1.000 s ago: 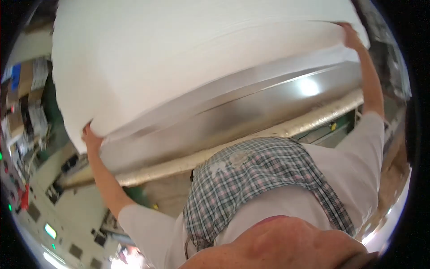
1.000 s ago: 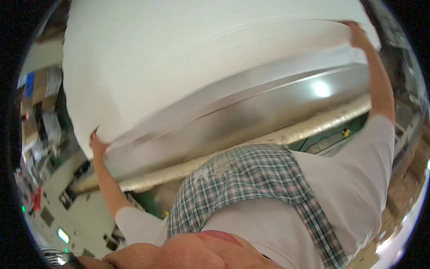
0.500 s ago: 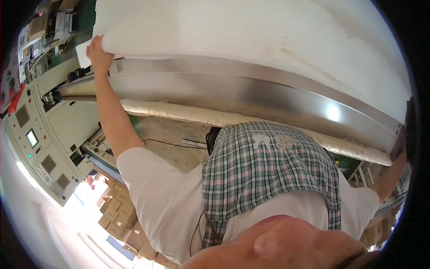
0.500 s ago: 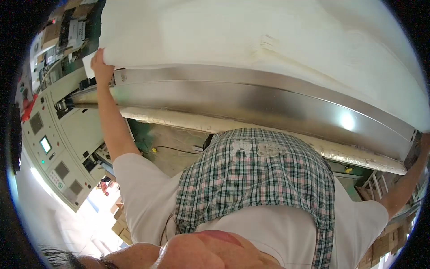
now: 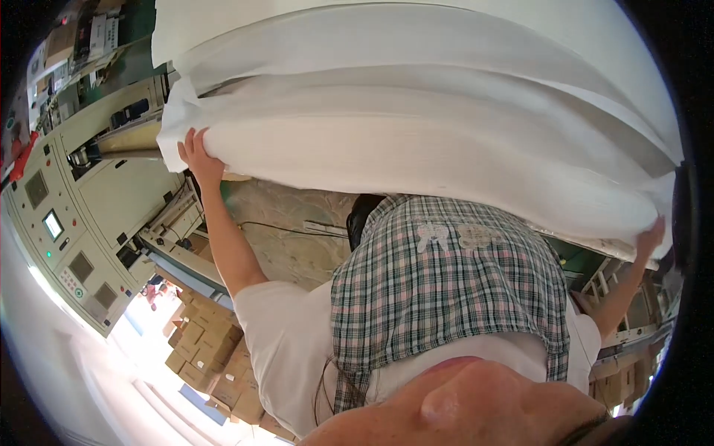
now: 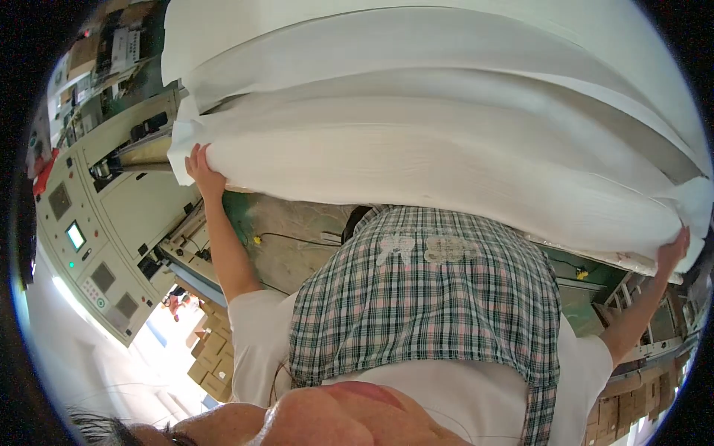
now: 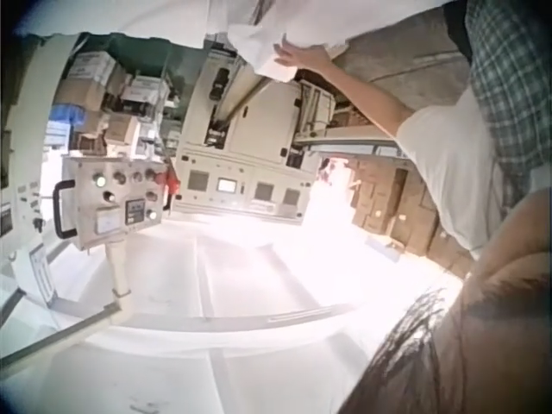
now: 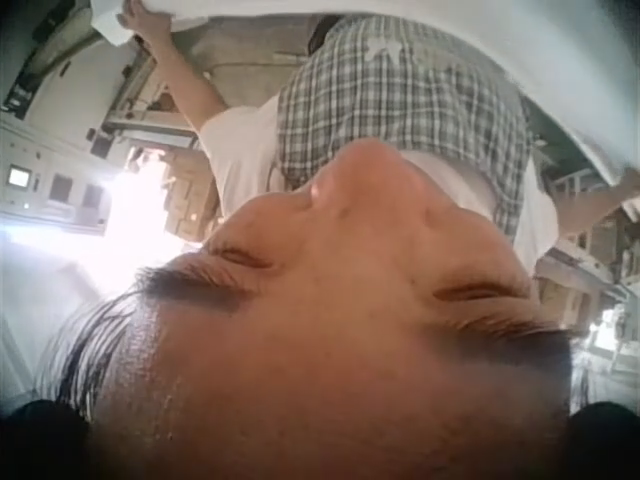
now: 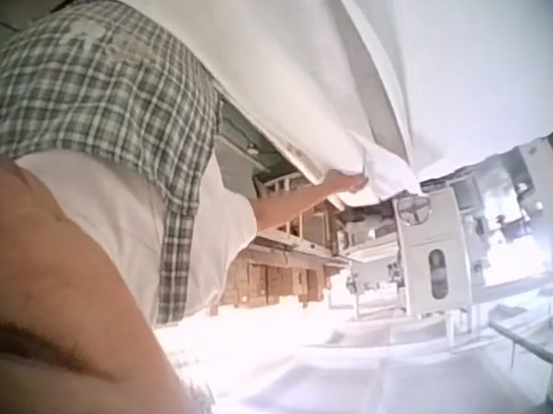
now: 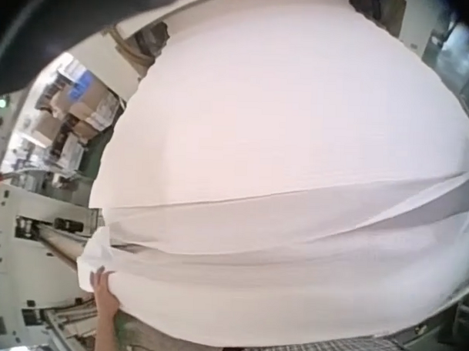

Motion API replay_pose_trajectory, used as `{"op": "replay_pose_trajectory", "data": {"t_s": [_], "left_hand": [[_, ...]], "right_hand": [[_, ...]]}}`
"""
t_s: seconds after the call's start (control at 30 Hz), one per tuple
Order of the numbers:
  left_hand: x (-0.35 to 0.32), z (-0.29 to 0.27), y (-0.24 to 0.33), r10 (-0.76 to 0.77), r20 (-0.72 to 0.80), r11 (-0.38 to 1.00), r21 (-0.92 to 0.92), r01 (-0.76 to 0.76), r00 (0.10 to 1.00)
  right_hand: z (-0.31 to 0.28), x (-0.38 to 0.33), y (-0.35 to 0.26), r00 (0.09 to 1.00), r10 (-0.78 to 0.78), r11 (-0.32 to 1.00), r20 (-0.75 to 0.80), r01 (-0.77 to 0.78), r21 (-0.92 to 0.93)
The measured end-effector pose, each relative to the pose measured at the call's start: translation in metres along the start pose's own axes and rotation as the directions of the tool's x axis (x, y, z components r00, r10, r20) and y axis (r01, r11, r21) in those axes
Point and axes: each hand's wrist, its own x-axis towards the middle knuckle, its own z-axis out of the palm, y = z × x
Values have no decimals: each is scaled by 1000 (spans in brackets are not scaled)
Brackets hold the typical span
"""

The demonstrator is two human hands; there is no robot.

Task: Handling and folding large white paper sheets near a production machine.

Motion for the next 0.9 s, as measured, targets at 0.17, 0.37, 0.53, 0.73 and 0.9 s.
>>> {"op": "replay_pose_trajectory", "data": {"t_s": [0.17, 0.37, 0.53, 0.73, 0.9], "left_hand": [[46, 50, -10, -22, -37, 999, -33, 21, 999], [122, 85, -42, -22, -29, 996, 80, 24, 999], [85, 38, -25, -22, -88, 999, 46, 26, 996], [32, 21, -29, -57, -70, 998, -19, 55, 996], [-11, 7, -32, -113, 43, 994, 2, 113, 993]], "right_hand": [[51, 55, 25, 998, 55, 998, 12, -54, -39], [77, 81, 28, 992, 113, 976, 55, -100, -196], [53, 57, 6, 993, 120, 992, -15, -120, 32], [-2, -5, 10, 992, 123, 991, -13, -123, -48], [-16, -35, -39, 996, 36, 999, 78, -39, 37]]}}
